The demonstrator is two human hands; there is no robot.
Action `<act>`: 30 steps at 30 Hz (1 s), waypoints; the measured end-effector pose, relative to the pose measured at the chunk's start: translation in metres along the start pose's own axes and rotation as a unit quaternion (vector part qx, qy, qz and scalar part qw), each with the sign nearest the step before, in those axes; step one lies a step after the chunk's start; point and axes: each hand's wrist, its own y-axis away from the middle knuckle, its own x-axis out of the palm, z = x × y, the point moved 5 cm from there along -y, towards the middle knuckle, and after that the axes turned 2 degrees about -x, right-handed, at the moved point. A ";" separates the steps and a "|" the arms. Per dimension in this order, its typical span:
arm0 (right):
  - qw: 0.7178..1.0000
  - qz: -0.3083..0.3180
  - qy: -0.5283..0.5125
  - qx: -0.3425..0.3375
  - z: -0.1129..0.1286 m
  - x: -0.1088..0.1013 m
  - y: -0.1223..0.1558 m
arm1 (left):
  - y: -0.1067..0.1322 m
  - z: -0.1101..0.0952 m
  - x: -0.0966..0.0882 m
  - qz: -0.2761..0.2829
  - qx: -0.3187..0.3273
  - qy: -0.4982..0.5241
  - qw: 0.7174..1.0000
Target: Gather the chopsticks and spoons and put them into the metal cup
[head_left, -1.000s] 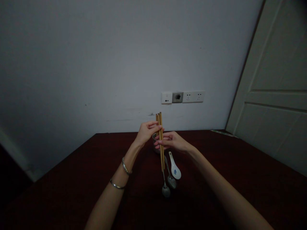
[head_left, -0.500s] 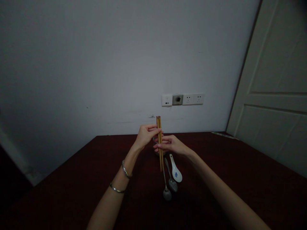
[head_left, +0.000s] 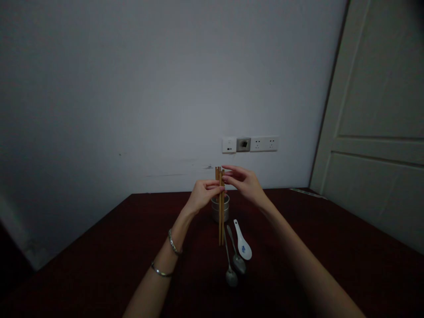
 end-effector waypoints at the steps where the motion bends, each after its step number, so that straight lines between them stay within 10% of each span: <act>1: 1.000 -0.004 0.009 -0.004 -0.001 0.002 0.000 | 0.000 0.001 -0.001 0.001 0.001 -0.001 1.000; 30: 0.996 0.004 0.087 -0.018 0.000 -0.001 0.008 | 0.003 0.007 0.006 -0.016 0.003 -0.042 0.999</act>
